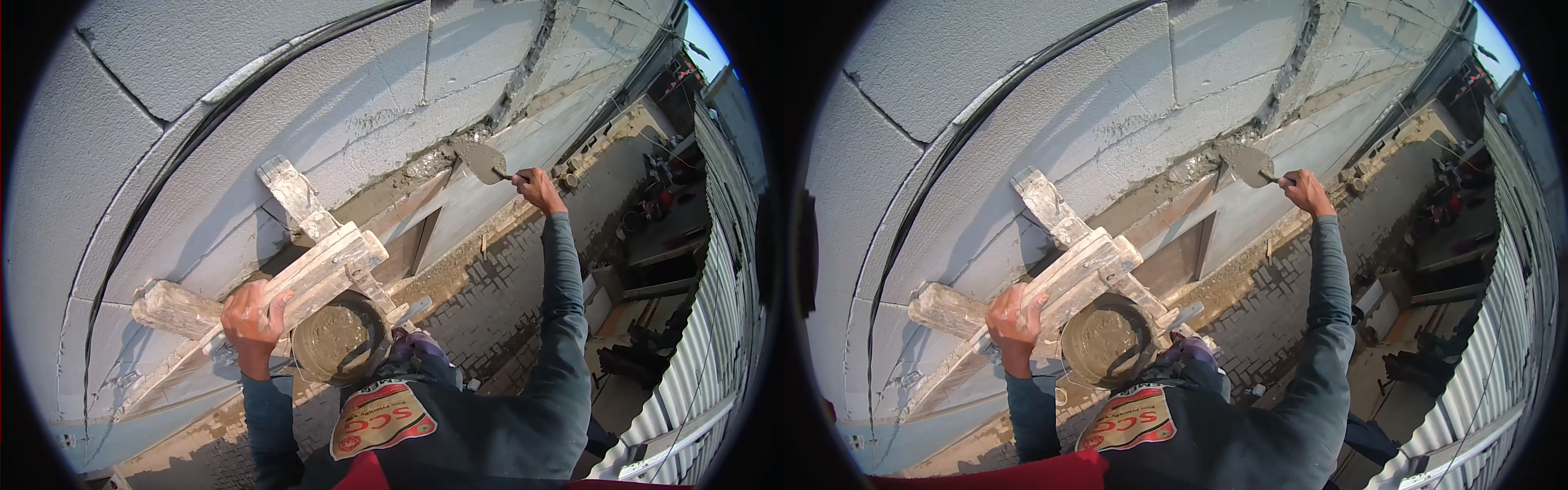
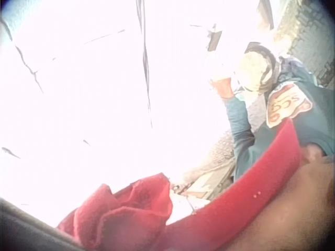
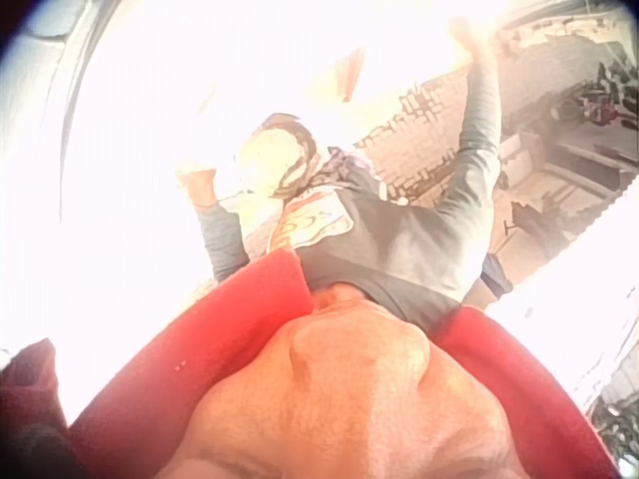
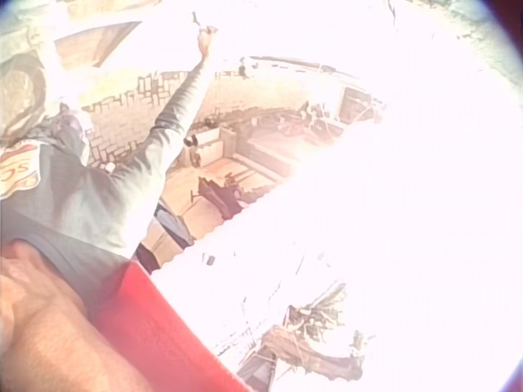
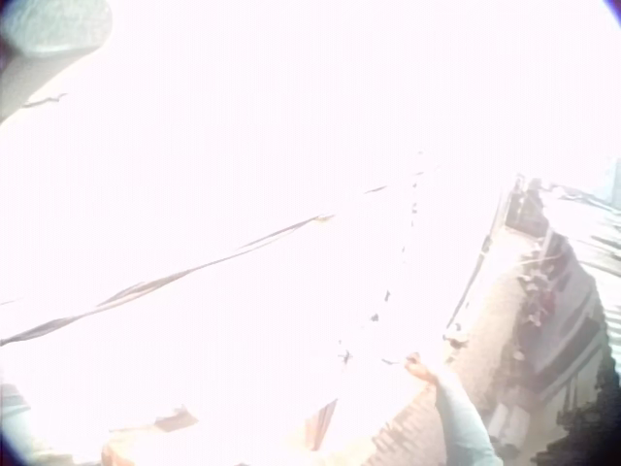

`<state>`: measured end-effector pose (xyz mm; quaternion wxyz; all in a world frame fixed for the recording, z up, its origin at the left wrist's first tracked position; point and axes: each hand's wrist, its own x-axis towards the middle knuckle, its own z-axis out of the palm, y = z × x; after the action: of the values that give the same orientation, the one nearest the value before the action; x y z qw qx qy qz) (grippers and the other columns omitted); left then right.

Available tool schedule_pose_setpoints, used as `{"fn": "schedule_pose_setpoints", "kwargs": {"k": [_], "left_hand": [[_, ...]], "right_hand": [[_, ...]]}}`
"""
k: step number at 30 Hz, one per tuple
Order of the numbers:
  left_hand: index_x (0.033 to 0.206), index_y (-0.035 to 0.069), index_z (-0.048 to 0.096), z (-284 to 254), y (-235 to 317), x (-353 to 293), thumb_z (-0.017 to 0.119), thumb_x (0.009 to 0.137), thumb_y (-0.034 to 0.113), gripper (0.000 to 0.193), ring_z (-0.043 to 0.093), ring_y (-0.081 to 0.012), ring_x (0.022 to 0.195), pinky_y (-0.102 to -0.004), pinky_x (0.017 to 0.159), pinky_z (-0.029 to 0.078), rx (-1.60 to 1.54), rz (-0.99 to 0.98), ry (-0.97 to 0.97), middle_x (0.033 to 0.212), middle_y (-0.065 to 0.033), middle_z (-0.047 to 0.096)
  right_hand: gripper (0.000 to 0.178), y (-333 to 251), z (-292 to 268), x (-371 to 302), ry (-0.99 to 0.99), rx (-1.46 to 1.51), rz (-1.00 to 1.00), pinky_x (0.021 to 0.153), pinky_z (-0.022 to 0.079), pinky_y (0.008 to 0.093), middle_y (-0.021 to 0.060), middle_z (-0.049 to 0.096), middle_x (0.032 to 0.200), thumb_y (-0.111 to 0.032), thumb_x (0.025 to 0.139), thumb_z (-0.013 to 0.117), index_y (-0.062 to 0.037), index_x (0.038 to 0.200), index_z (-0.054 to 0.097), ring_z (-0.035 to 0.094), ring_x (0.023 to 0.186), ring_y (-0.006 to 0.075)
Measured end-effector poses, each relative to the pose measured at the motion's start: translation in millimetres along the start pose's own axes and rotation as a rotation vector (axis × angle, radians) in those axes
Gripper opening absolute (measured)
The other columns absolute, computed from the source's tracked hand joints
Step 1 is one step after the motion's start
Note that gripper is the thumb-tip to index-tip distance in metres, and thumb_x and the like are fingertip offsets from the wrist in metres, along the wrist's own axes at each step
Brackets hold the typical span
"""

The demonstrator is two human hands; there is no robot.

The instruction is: The person applies wet plaster or mortar to a wall surface using a trowel, taking the material from a small bucket held on a wooden support.

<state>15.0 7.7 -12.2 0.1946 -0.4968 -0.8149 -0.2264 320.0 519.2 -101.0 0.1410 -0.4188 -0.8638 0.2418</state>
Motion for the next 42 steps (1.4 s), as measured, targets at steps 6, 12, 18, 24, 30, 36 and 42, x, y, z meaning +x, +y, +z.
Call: {"fn": "schedule_pose_setpoints", "kwargs": {"k": [6, 12, 18, 24, 30, 36, 42], "left_hand": [[0.092, 0.002, 0.067, 0.0, 2.3, 3.1, 0.075, 0.084, 0.036, 0.036, 0.063, -0.0366, 0.071, -0.0421, 0.067, 0.047, -0.009, 0.011, 0.004, 0.081, -0.0159, 0.066], [0.093, 0.001, 0.067, 0.2, 2.0, 0.8, 0.075, 0.085, 0.035, 0.036, 0.063, -0.0366, 0.071, -0.0422, 0.066, 0.047, -0.001, 0.010, 0.004, 0.080, -0.0160, 0.066], [0.094, 0.001, 0.067, 3.1, 2.1, 1.6, 0.075, 0.084, 0.035, 0.036, 0.063, -0.0365, 0.071, -0.0426, 0.066, 0.047, -0.006, 0.021, 0.022, 0.080, -0.0160, 0.066], [0.094, 0.001, 0.067, 1.9, 1.0, 0.3, 0.076, 0.084, 0.035, 0.036, 0.063, -0.0366, 0.071, -0.0429, 0.066, 0.047, 0.006, 0.038, 0.053, 0.080, -0.0160, 0.066], [0.094, 0.002, 0.068, 0.5, -0.1, 1.2, 0.076, 0.083, 0.035, 0.036, 0.063, -0.0364, 0.070, -0.0432, 0.066, 0.047, 0.006, 0.033, -0.010, 0.080, -0.0156, 0.066], [0.095, 0.000, 0.069, 4.3, -0.1, -1.8, 0.077, 0.084, 0.035, 0.037, 0.064, -0.0369, 0.072, -0.0423, 0.067, 0.049, -0.003, -0.013, -0.033, 0.082, -0.0167, 0.068], [0.096, -0.001, 0.069, 5.0, 0.9, -2.5, 0.077, 0.084, 0.033, 0.037, 0.065, -0.0379, 0.074, -0.0437, 0.068, 0.049, 0.017, -0.010, -0.042, 0.083, -0.0176, 0.068]], "right_hand": [[0.033, 25.6, 0.1, 2.2, 0.015, 0.169, 0.123, 0.054, 0.047, 0.0346, 0.0096, 0.058, 0.060, -0.029, 0.091, 0.063, 0.0034, 0.087, 0.070, 0.056, 0.053, 0.0159], [0.037, 3.7, 21.6, -28.4, -0.034, 0.344, 0.189, 0.055, 0.045, 0.0332, 0.0051, 0.057, 0.064, -0.031, 0.095, 0.059, 0.0037, 0.084, 0.067, 0.054, 0.056, 0.0129], [0.032, -8.8, 11.2, -15.7, 0.098, -0.003, -0.085, 0.067, 0.050, 0.0410, 0.0229, 0.066, 0.074, -0.024, 0.090, 0.062, 0.0066, 0.090, 0.071, 0.062, 0.065, 0.0340], [0.033, 16.1, -1.2, -11.6, 0.114, 0.056, 0.056, 0.065, 0.049, 0.0442, 0.0221, 0.061, 0.069, -0.026, 0.095, 0.059, 0.0048, 0.088, 0.069, 0.060, 0.063, 0.0339], [0.036, -41.0, 39.6, -55.3, 0.028, 1.082, 0.155, 0.056, 0.046, 0.0269, 0.0032, 0.059, 0.080, -0.030, 0.104, 0.050, 0.0044, 0.106, 0.061, 0.055, 0.064, 0.0119], [0.032, -164.6, 117.1, -39.2, 0.052, 2.076, 0.065, 0.057, 0.048, 0.0294, 0.0035, 0.056, 0.086, -0.033, 0.106, 0.044, -0.0026, 0.113, 0.053, 0.053, 0.068, 0.0139], [0.034, -184.9, 151.0, -8.7, 0.145, 2.254, 0.265, 0.055, 0.048, 0.0307, 0.0031, 0.055, 0.084, -0.035, 0.107, 0.039, -0.0036, 0.111, 0.052, 0.052, 0.065, 0.0143]]}}
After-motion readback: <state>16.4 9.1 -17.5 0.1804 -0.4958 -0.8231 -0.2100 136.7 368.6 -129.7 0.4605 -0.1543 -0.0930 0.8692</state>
